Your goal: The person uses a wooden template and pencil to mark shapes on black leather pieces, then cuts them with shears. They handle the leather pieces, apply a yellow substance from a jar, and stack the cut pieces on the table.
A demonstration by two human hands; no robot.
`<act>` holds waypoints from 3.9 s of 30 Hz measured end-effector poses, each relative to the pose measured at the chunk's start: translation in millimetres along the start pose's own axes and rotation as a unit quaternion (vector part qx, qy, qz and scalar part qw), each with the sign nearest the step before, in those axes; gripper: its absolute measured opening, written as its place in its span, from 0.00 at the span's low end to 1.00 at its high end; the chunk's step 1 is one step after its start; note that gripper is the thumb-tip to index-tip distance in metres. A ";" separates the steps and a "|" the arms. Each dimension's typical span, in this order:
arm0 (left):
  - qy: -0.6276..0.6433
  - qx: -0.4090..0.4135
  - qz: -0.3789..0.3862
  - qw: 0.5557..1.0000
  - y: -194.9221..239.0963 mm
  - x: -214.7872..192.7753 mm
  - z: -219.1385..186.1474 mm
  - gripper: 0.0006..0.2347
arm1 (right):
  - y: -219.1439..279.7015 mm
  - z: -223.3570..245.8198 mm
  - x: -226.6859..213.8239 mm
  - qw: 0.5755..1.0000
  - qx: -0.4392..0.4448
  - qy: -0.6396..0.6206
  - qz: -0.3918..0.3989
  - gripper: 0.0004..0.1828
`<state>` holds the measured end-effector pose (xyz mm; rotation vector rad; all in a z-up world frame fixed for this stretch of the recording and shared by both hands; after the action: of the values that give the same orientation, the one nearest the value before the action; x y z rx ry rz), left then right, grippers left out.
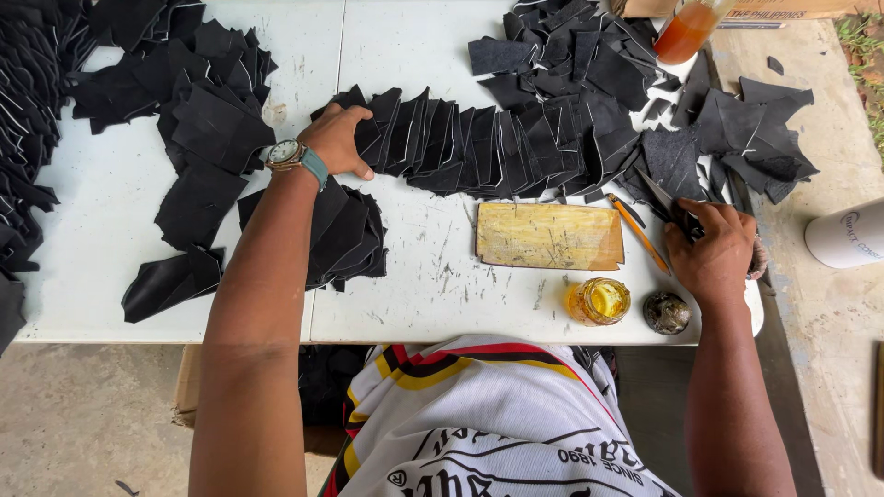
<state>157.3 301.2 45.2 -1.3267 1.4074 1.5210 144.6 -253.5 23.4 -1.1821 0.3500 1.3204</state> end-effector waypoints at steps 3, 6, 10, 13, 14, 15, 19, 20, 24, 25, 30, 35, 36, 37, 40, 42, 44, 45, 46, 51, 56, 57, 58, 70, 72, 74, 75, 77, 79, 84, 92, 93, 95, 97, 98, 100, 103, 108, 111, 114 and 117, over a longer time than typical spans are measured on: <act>0.010 0.019 -0.005 1.000 -4.7 1.1 5.3 0.45 | 0.0 0.7 -0.2 1.000 0.003 0.004 0.002 0.17; 0.040 0.058 -0.010 0.997 -10.9 3.2 17.7 0.41 | 0.5 1.3 -0.7 1.000 0.002 -0.002 0.000 0.17; 0.102 0.091 0.011 0.991 -25.5 9.0 38.7 0.28 | 0.0 2.1 -0.9 1.000 0.006 0.001 0.000 0.17; 0.198 0.047 -0.144 0.968 -36.4 -2.0 69.1 0.14 | -1.4 3.0 -0.1 1.000 0.005 0.008 0.000 0.17; 0.218 0.053 -0.214 0.951 -37.2 -7.8 77.3 0.13 | -1.5 3.0 0.1 1.000 0.003 0.014 0.002 0.17; 0.235 0.058 -0.283 0.928 -36.5 -13.8 84.6 0.11 | -1.4 4.2 0.5 1.000 0.001 0.020 0.003 0.17; 0.226 0.049 -0.414 0.880 -19.6 -14.9 91.2 0.07 | -1.0 2.2 2.1 1.000 0.011 0.016 0.007 0.17; 0.149 0.061 -0.369 0.915 -17.3 -9.0 81.4 0.08 | -0.5 0.5 2.7 1.000 0.013 0.017 0.008 0.17; -0.021 0.036 -0.152 0.988 -0.2 13.6 48.6 0.23 | 0.2 -0.6 4.0 0.999 0.016 0.026 0.011 0.17; -0.027 0.013 -0.092 0.995 2.2 13.2 43.9 0.29 | -1.5 0.6 3.6 1.000 0.014 0.025 0.011 0.18; -0.042 0.010 -0.016 0.999 3.7 -10.2 22.0 0.36 | -4.4 15.6 -5.5 0.999 0.014 0.027 0.017 0.21; -0.084 0.018 -0.021 0.996 -15.6 -4.9 23.7 0.32 | 7.1 37.2 -44.6 0.995 0.022 -0.089 -0.040 0.19; -0.089 0.031 -0.039 0.995 -18.6 -3.5 29.3 0.30 | 14.5 44.3 -52.3 0.994 0.004 -0.095 -0.060 0.16; -0.094 0.043 -0.057 0.993 -22.2 -1.6 33.4 0.27 | 20.5 45.4 -55.4 0.988 0.033 -0.141 -0.059 0.16; -0.133 0.066 -0.073 0.986 -39.6 3.1 40.9 0.24 | 36.8 52.4 -59.0 0.967 0.088 -0.235 -0.055 0.17; -0.137 0.077 -0.108 0.982 -48.6 5.7 44.5 0.18 | 45.6 64.5 -59.7 0.965 0.084 -0.243 -0.041 0.17; -0.119 0.058 -0.137 0.982 -56.1 5.9 53.5 0.13 | 54.5 83.7 -52.5 0.964 0.071 -0.253 0.045 0.33; -0.098 0.035 -0.147 0.984 -60.0 6.0 60.0 0.12 | 56.7 92.7 -47.3 0.960 0.065 -0.258 0.087 0.41; -0.078 0.012 -0.153 0.985 -61.3 10.5 67.5 0.11 | 58.1 102.0 -45.0 0.957 0.042 -0.268 0.101 0.44; -0.022 0.093 -0.405 0.909 -50.9 -16.0 88.7 0.10 | 53.5 123.6 -40.1 0.956 -0.026 -0.252 0.146 0.56; -0.030 0.137 -0.503 0.853 -18.9 -41.0 74.0 0.08 | 51.7 130.7 -42.3 0.954 -0.056 -0.250 0.157 0.44; -0.007 0.150 -0.503 0.851 -10.0 -44.0 69.6 0.07 | 51.6 131.6 -43.0 0.954 -0.048 -0.245 0.165 0.44; 0.015 0.163 -0.503 0.849 -0.2 -48.6 64.0 0.06 | 50.5 133.6 -44.1 0.959 -0.049 -0.228 0.163 0.42; 0.244 0.191 -0.468 0.828 126.0 -56.8 -69.6 0.04 | 24.2 147.8 -76.6 0.974 -0.091 -0.205 0.029 0.46; 0.192 0.172 -0.454 0.853 146.7 -35.9 -98.2 0.04 | 40.0 151.3 -67.5 0.852 0.006 -0.523 0.001 0.51; 0.140 0.217 -0.437 0.862 171.6 -11.0 -136.3 0.07 | 48.3 167.2 -25.8 0.695 0.082 -0.706 0.109 0.59; 0.127 0.290 -0.440 0.840 191.8 0.2 -158.2 0.13 | 48.9 174.1 -5.5 0.634 0.102 -0.756 0.127 0.54; 0.098 0.377 -0.426 0.816 214.4 19.6 -190.5 0.20 | 52.8 173.0 38.1 0.538 0.179 -0.815 0.120 0.41; 0.078 0.395 -0.360 0.841 214.9 31.7 -199.7 0.18 | 54.6 158.0 75.4 0.530 0.230 -0.811 0.095 0.27; 0.250 0.374 -0.352 0.821 217.0 13.9 -157.8 0.27 | 52.8 138.5 99.2 0.555 0.262 -0.782 0.111 0.24; 0.758 0.227 0.046 0.610 123.8 86.4 -145.5 0.11 | 24.4 173.1 84.3 0.694 0.224 -0.668 0.147 0.18; 0.779 0.215 0.048 0.587 116.2 93.7 -142.4 0.10 | 24.5 169.5 88.1 0.684 0.247 -0.675 0.124 0.15; 0.822 0.178 0.055 0.539 109.9 114.7 -131.6 0.08 | 26.6 163.4 84.0 0.655 0.203 -0.724 0.073 0.09; 0.831 0.141 0.014 0.538 101.4 126.9 -122.2 0.08 | 25.9 157.6 74.0 0.625 0.181 -0.758 0.045 0.07; 0.834 0.125 -0.007 0.537 97.3 128.3 -118.2 0.07 | 26.4 155.2 65.6 0.611 0.182 -0.769 0.042 0.06; 0.817 0.146 0.005 0.558 99.6 127.6 -123.9 0.07 | 27.1 157.0 56.4 0.589 0.196 -0.783 0.049 0.06; 0.814 0.183 0.031 0.550 116.0 118.7 -148.5 0.08 | 25.0 164.2 65.1 0.603 0.211 -0.768 0.043 0.06; 0.831 0.105 0.102 0.537 142.7 90.8 -166.8 0.14 | 14.0 164.4 85.5 0.686 0.201 -0.698 -0.032 0.08; 0.664 0.252 -0.040 0.702 159.1 57.5 -167.1 0.15 | 18.3 168.7 88.5 0.731 0.205 -0.651 0.004 0.08; 0.408 0.238 -0.139 0.871 165.0 23.9 -155.2 0.12 | 22.8 179.9 76.3 0.722 0.203 -0.656 0.089 0.06; 0.181 0.295 -0.108 0.932 184.9 -12.8 -137.2 0.14 | 42.4 180.6 57.6 0.820 0.258 -0.475 0.186 0.16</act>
<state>19.2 134.3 124.2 -1.3456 1.6991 0.6391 52.3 -83.0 35.9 0.0915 0.1723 1.8286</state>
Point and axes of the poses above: each hand's wrist, its own y-axis away from the middle knuckle, its own x-axis out of the palm, z = x × y, the point moved 6 cm from there along -y, towards the middle knuckle, and after that the axes turned 13 degrees about -y, right-handed, at the moved point
